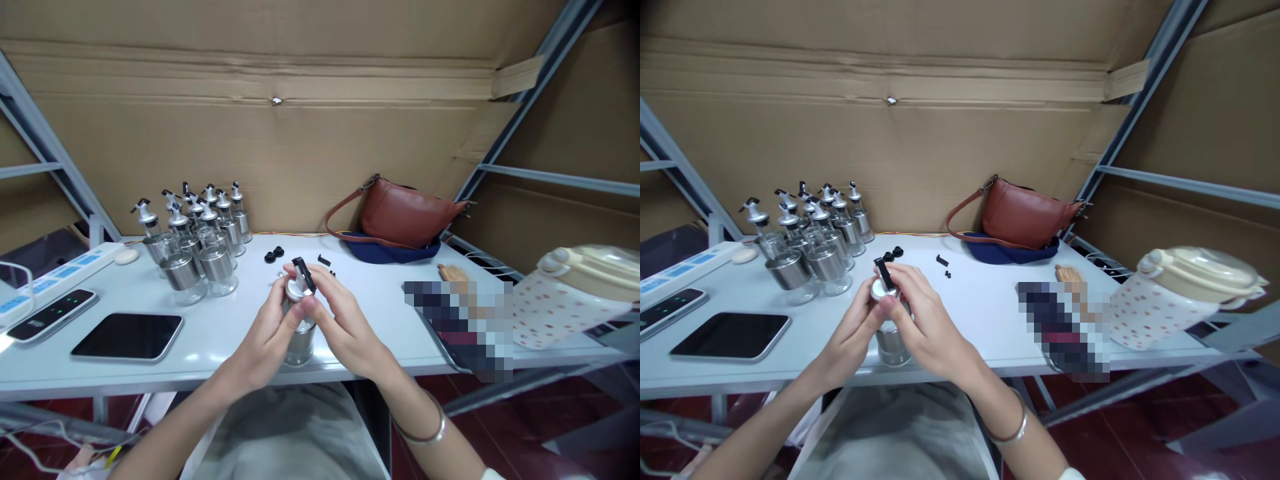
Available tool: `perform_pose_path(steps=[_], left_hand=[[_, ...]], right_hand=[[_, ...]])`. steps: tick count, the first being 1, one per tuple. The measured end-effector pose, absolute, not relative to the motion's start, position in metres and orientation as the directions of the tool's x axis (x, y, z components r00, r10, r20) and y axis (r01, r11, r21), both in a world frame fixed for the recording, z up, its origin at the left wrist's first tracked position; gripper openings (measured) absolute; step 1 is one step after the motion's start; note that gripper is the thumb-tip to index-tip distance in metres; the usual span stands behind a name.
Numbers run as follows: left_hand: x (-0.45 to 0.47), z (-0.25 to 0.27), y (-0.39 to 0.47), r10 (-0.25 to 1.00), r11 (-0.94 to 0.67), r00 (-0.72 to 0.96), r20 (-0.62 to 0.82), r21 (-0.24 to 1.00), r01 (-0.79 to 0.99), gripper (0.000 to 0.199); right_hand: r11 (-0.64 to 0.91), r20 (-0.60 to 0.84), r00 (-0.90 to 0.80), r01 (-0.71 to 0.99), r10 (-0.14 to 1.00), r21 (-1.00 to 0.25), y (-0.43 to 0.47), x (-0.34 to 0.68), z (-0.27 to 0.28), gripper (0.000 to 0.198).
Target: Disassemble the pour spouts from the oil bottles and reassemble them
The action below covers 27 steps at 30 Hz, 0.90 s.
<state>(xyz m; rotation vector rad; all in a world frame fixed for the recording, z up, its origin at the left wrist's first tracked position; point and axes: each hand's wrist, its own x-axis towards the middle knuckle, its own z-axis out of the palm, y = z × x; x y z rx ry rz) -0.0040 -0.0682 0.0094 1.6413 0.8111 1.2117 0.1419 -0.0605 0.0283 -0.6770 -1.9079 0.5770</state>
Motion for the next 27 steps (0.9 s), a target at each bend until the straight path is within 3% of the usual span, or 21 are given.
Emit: perform_pose_path(steps=[8,14,23,27], left_hand=[[-0.007,0.01,-0.058,0.844,-0.313,0.387,0.37,0.928,-0.204,0.041],[0.004,-0.004,-0.053,0.84,-0.428,0.28,0.465,0.885,-0.185,0.047],[0.009,-0.014,-0.047,0.789,-0.568,0.154,0.595,0.801,-0.186,0.048],[0.012,-0.014,-0.046,0.829,-0.532,0.079,0.553,0.825,-0.19,0.048]], right_hand=[[0.712,0.615,-0.428,0.103,0.662,-0.695,-0.054,0.144,0.028,0.031],[0.74,0.696,-0.33,0.008,0.637,-0.673,-0.051,0.138,0.018,0.025],[0.819,0.779,-0.296,0.022,0.553,-0.573,-0.053,0.137,0.014,0.026],[0.847,0.797,-0.3,0.088,0.524,-0.524,-0.05,0.138,0.018,0.024]])
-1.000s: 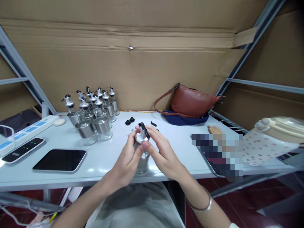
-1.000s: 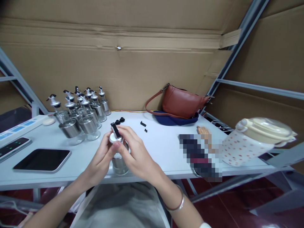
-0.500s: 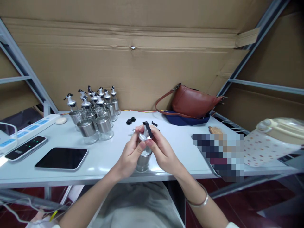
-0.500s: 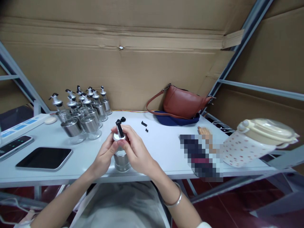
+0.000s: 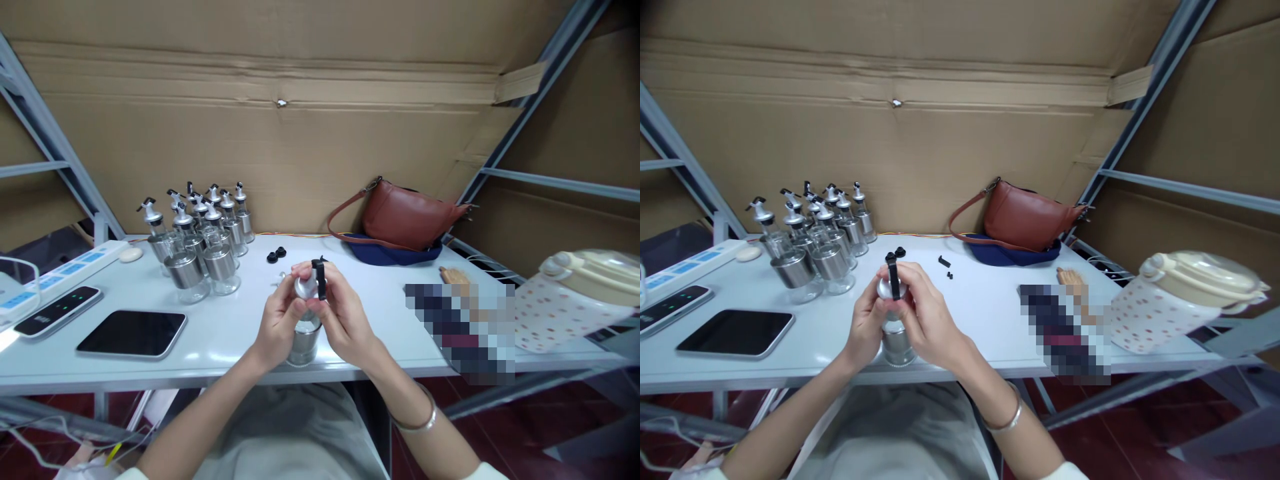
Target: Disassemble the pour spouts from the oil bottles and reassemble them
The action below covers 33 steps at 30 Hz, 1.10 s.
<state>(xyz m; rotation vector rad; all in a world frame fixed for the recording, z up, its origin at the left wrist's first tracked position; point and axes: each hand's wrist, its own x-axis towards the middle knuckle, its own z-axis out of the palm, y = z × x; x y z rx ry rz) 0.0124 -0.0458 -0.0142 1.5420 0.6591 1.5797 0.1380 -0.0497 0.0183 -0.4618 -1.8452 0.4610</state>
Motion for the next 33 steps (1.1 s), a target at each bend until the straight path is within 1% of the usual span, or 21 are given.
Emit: perform_pose_path(steps=[5,8,10,13,15,18,21,23,24,26,27,28,29,30,31,32,33], left_hand=[[0.017,-0.008,-0.049,0.87,-0.473,0.064,0.488,0.865,-0.17,0.054],[0.018,-0.007,-0.05,0.866,-0.479,0.081,0.494,0.864,-0.154,0.053],[0.019,-0.007,-0.05,0.855,-0.489,0.108,0.507,0.858,-0.159,0.053],[0.019,-0.01,-0.048,0.84,-0.486,0.164,0.518,0.851,-0.198,0.054],[0.018,-0.011,-0.049,0.835,-0.48,0.178,0.52,0.848,-0.223,0.052],[0.01,-0.007,-0.053,0.839,-0.487,0.15,0.523,0.845,-0.22,0.049],[-0.008,0.012,-0.059,0.833,-0.54,0.017,0.554,0.819,-0.195,0.048],[-0.027,0.031,-0.061,0.778,-0.628,-0.131,0.615,0.765,-0.143,0.043],[-0.039,0.041,-0.06,0.732,-0.675,-0.203,0.65,0.733,-0.086,0.039],[-0.067,0.062,-0.054,0.576,-0.762,-0.338,0.744,0.638,0.106,0.037],[-0.083,0.071,-0.049,0.495,-0.779,-0.381,0.781,0.593,0.203,0.038],[-0.1,0.078,-0.043,0.452,-0.778,-0.403,0.796,0.573,0.259,0.039],[-0.117,0.083,-0.036,0.379,-0.789,-0.432,0.819,0.529,0.312,0.043],[-0.134,0.087,-0.028,0.354,-0.777,-0.444,0.823,0.524,0.35,0.043],[-0.15,0.088,-0.019,0.338,-0.752,-0.473,0.814,0.535,0.385,0.038],[-0.165,0.087,-0.01,0.361,-0.707,-0.505,0.784,0.583,0.401,0.029],[-0.178,0.084,-0.002,0.413,-0.643,-0.533,0.739,0.65,0.404,0.02]], right_hand=[[0.824,0.782,-0.262,0.217,0.565,-0.523,-0.045,0.138,0.021,0.029],[0.766,0.735,-0.218,0.197,0.642,-0.611,-0.046,0.135,0.023,0.034],[0.681,0.662,-0.162,0.13,0.732,-0.72,-0.048,0.133,0.026,0.038],[0.51,0.511,-0.106,-0.04,0.853,-0.86,-0.049,0.131,0.028,0.046],[0.445,0.462,-0.093,-0.157,0.882,-0.881,-0.049,0.13,0.027,0.047],[0.471,0.491,-0.006,-0.269,0.871,-0.84,-0.048,0.131,0.023,0.044],[0.507,0.497,0.112,-0.282,0.86,-0.814,-0.048,0.135,0.019,0.039],[0.505,0.481,0.156,-0.271,0.863,-0.819,-0.048,0.139,0.015,0.036],[0.503,0.473,0.17,-0.263,0.864,-0.824,-0.047,0.141,0.013,0.035],[0.497,0.463,0.187,-0.239,0.866,-0.834,-0.047,0.145,0.009,0.033],[0.494,0.461,0.187,-0.225,0.868,-0.84,-0.047,0.147,0.007,0.034],[0.492,0.459,0.185,-0.211,0.869,-0.845,-0.047,0.148,0.005,0.035],[0.489,0.459,0.177,-0.199,0.871,-0.849,-0.047,0.15,0.004,0.039],[0.487,0.461,0.167,-0.19,0.871,-0.852,-0.048,0.15,0.003,0.042],[0.487,0.464,0.154,-0.183,0.872,-0.854,-0.048,0.151,0.002,0.045],[0.489,0.471,0.139,-0.174,0.871,-0.855,-0.048,0.151,0.002,0.047],[0.492,0.478,0.12,-0.161,0.87,-0.856,-0.049,0.152,0.003,0.047]])
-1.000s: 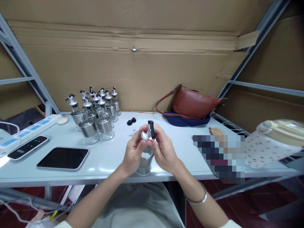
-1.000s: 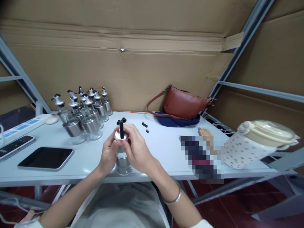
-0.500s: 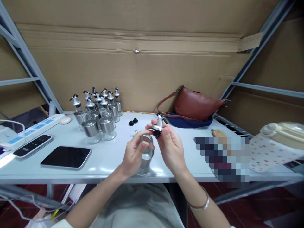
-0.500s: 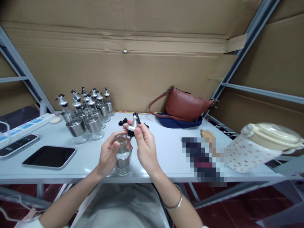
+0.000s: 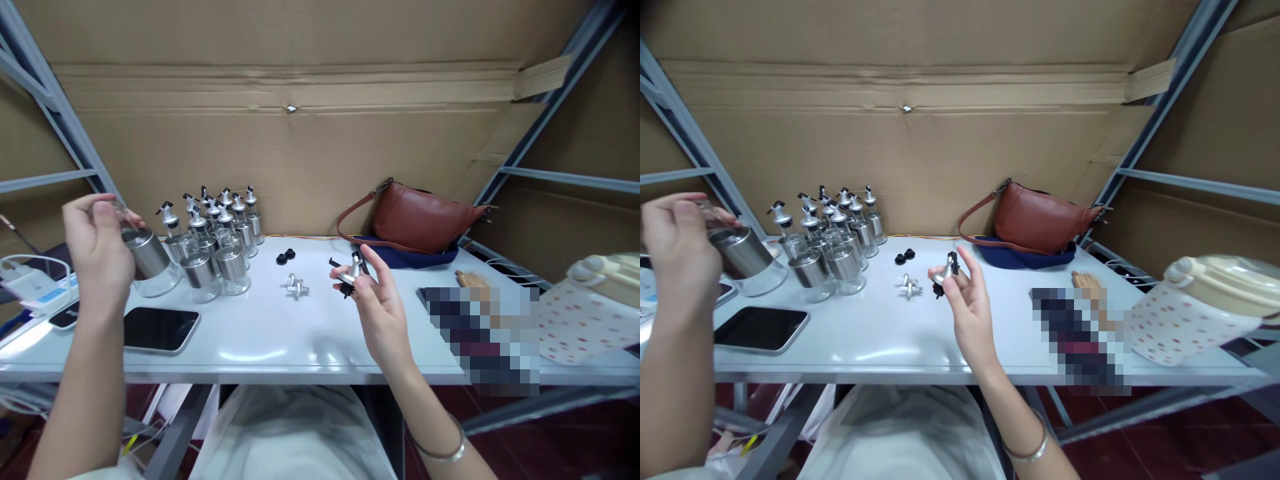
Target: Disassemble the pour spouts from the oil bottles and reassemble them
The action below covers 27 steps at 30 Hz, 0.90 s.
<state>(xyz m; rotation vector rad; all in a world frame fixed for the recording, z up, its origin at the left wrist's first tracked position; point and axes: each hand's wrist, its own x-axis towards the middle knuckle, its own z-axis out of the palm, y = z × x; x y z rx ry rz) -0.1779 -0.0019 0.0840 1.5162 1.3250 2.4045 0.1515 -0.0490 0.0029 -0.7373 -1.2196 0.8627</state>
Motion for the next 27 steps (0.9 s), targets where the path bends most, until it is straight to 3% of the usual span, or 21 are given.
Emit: perform_pose_path(steps=[3,7,17,19,21,23,24,25,27], left_hand=[[-0.204,0.068,0.019,0.5,-0.45,-0.609,0.616,0.785,0.425,0.004],[-0.215,0.042,0.035,0.578,-0.25,-0.628,0.521,0.846,0.472,0.005],[-0.22,0.023,0.039,0.633,-0.174,-0.599,0.49,0.844,0.508,0.011],[-0.211,0.028,0.03,0.587,-0.179,-0.588,0.557,0.798,0.576,0.025],[-0.19,0.034,0.015,0.464,-0.244,-0.555,0.69,0.702,0.669,0.045],[-0.157,0.037,-0.005,0.328,-0.374,-0.504,0.799,0.6,0.707,0.049],[-0.138,0.038,-0.016,0.347,-0.469,-0.479,0.806,0.592,0.656,0.042],[-0.117,0.036,-0.027,0.458,-0.544,-0.419,0.784,0.62,0.565,0.031],[-0.077,0.029,-0.046,0.806,-0.532,-0.115,0.581,0.796,0.29,0.031]], right_hand=[[0.478,0.475,0.054,-0.117,0.878,-0.871,-0.052,0.151,0.006,0.044],[0.441,0.44,0.026,-0.074,0.898,-0.895,-0.056,0.151,0.01,0.044],[0.467,0.47,-0.019,-0.071,0.883,-0.881,-0.057,0.155,0.006,0.042],[0.452,0.455,-0.019,-0.083,0.89,-0.888,-0.057,0.156,0.004,0.042],[0.427,0.431,-0.02,-0.108,0.902,-0.898,-0.057,0.157,0.001,0.043],[0.412,0.421,-0.03,-0.144,0.907,-0.9,-0.056,0.157,-0.001,0.042],[0.413,0.423,-0.036,-0.16,0.905,-0.897,-0.056,0.158,-0.001,0.041],[0.417,0.43,-0.042,-0.171,0.902,-0.893,-0.056,0.158,-0.001,0.04],[0.425,0.441,-0.064,-0.175,0.895,-0.888,-0.055,0.157,-0.001,0.038]])
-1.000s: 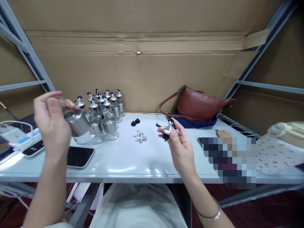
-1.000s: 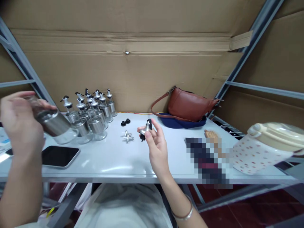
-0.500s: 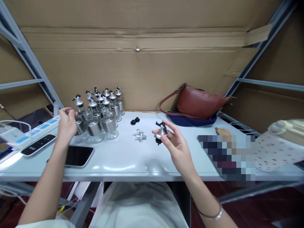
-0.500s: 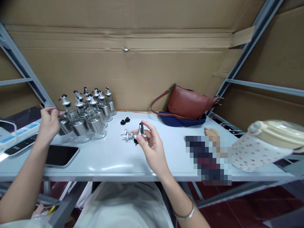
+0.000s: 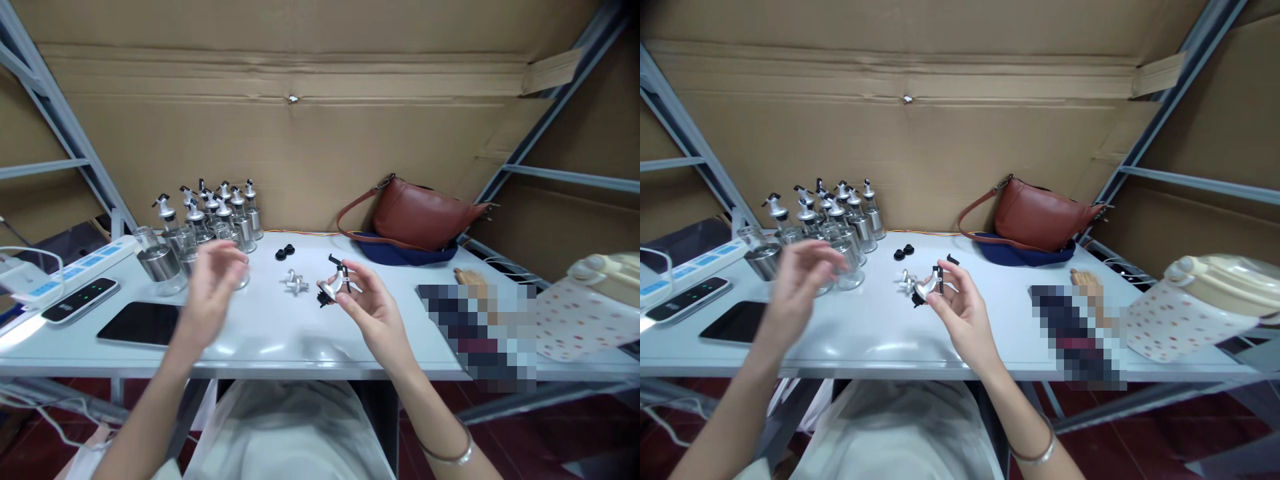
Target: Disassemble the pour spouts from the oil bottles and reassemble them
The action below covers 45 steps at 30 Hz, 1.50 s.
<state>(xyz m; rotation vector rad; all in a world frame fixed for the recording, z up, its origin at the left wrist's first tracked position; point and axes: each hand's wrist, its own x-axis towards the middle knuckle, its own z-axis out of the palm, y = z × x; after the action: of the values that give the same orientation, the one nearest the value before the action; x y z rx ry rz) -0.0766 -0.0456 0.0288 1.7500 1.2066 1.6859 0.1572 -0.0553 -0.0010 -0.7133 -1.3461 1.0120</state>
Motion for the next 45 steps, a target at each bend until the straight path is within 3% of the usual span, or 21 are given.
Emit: perform_pose_path(steps=[1,3,7,9,12,16,19,22,24,28,30,34,38,40,45], left_hand=[[-0.059,0.023,-0.052,0.889,-0.454,0.029,0.457,0.873,0.18,0.037],[-0.03,0.01,-0.06,0.931,-0.327,0.206,0.3,0.939,0.109,0.047],[-0.007,-0.011,-0.06,0.915,-0.291,0.332,0.227,0.944,0.158,0.045],[-0.006,-0.015,-0.058,0.914,-0.285,0.359,0.187,0.928,0.242,0.042],[-0.007,-0.018,-0.056,0.903,-0.29,0.404,0.146,0.901,0.322,0.036],[-0.005,-0.024,-0.054,0.864,-0.366,0.477,0.162,0.853,0.371,0.023],[-0.003,-0.029,-0.055,0.852,-0.383,0.499,0.157,0.837,0.39,0.024],[-0.001,-0.033,-0.057,0.853,-0.404,0.492,0.172,0.815,0.415,0.025],[0.0,-0.034,-0.058,0.837,-0.458,0.508,0.202,0.766,0.451,0.026],[0.0,-0.035,-0.057,0.675,-0.707,0.663,0.324,0.541,0.455,0.028],[-0.003,-0.034,-0.055,0.626,-0.767,0.681,0.379,0.459,0.449,0.031],[-0.01,-0.029,-0.048,0.7,-0.714,0.554,0.451,0.429,0.554,0.029],[-0.014,-0.029,-0.044,0.754,-0.65,0.432,0.495,0.471,0.596,0.023],[-0.014,-0.032,-0.043,0.76,-0.638,0.386,0.523,0.486,0.597,0.023],[-0.013,-0.041,-0.04,0.792,-0.566,0.231,0.565,0.537,0.626,0.03]], right_hand=[[0.426,0.444,-0.084,-0.168,0.892,-0.889,-0.055,0.157,-0.002,0.038],[0.43,0.446,-0.126,-0.137,0.886,-0.892,-0.055,0.156,-0.005,0.037],[0.538,0.526,-0.156,0.047,0.836,-0.842,-0.052,0.157,-0.018,0.035],[0.657,0.639,-0.155,0.23,0.753,-0.718,-0.048,0.158,-0.025,0.033],[0.778,0.799,-0.215,0.465,0.562,-0.422,-0.042,0.161,-0.029,0.031],[0.814,0.862,-0.357,0.572,0.359,-0.102,-0.04,0.161,-0.027,0.022],[0.774,0.871,-0.396,0.632,0.291,0.029,-0.041,0.159,-0.026,0.023],[0.762,0.869,-0.416,0.643,0.269,0.072,-0.042,0.157,-0.027,0.029],[0.776,0.882,-0.364,0.63,0.299,-0.004,-0.044,0.157,-0.029,0.033],[0.656,0.802,0.017,0.565,0.597,-0.5,-0.051,0.164,-0.025,0.045],[0.572,0.718,0.094,0.537,0.69,-0.62,-0.049,0.172,-0.015,0.044],[0.536,0.656,-0.049,0.625,0.753,-0.568,-0.017,0.192,0.015,0.034],[0.362,0.377,-0.162,0.75,0.912,-0.553,0.046,0.205,0.031,0.023],[0.225,0.241,-0.122,0.855,0.963,-0.467,0.076,0.21,0.026,0.017],[0.104,0.223,-0.025,0.931,0.975,-0.351,0.117,0.218,-0.005,0.01]])
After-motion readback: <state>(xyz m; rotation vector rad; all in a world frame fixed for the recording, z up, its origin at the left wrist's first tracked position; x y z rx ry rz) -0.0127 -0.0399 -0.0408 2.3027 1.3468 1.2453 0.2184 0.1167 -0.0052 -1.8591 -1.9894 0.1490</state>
